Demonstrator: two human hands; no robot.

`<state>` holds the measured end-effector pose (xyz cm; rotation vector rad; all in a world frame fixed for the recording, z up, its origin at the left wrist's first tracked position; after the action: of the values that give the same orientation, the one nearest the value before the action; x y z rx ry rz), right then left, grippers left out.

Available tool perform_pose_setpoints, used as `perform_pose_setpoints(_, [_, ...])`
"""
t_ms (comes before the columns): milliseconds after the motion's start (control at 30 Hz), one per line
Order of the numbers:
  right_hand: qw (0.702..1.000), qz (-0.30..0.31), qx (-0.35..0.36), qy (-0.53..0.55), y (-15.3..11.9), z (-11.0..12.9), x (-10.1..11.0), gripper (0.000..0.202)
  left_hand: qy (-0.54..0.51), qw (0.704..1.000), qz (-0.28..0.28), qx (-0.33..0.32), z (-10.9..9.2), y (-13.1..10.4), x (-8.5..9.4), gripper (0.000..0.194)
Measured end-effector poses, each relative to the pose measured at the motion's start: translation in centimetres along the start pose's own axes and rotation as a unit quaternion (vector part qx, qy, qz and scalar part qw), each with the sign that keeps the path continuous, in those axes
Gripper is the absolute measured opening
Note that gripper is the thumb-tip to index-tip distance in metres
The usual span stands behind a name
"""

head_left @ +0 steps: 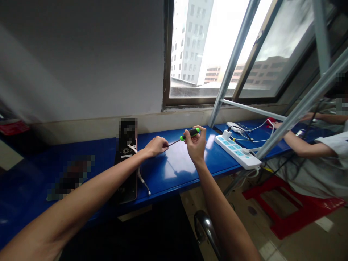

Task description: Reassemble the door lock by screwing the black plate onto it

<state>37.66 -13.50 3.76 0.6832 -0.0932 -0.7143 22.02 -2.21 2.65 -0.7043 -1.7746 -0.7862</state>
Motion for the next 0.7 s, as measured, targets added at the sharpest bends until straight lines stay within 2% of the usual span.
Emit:
perform_pose_setpoints(167, [0.999,0.002,0.004,0.037,0.1,1.3,0.5,0.040,0.000,0.999,-0.029,-0.041,-0.4,-1.2,1.6,0.017])
perform_pose_setpoints(367, [0.996,0.044,0.032,0.073,0.1,4.3,0.4,0.040,0.013,0.992,-0.059,-0.110,-0.6,-3.3,3.5,0.012])
perform_pose_setpoints(567, [0.990,0.062,0.062,0.112,-0.2,6.7,-0.8,0.038,0.006,0.987,-0.114,-0.114,-0.6,-6.3,5.4,0.017])
perform_pose_setpoints(700, [0.988,0.085,0.063,0.112,-0.8,8.3,-2.1,0.043,-0.012,0.987,-0.115,-0.111,-1.2,-9.0,7.0,0.017])
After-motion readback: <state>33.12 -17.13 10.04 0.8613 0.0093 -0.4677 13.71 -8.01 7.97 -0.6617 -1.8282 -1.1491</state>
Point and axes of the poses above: each hand's wrist, its own y-axis towards the middle knuckle, its own x-axis out of the back of the hand, z = x × y, the point moved 2 cm from there along y, towards the middle knuckle, and after that the axes turned 4 degrees about y, right-handed, at the moved point
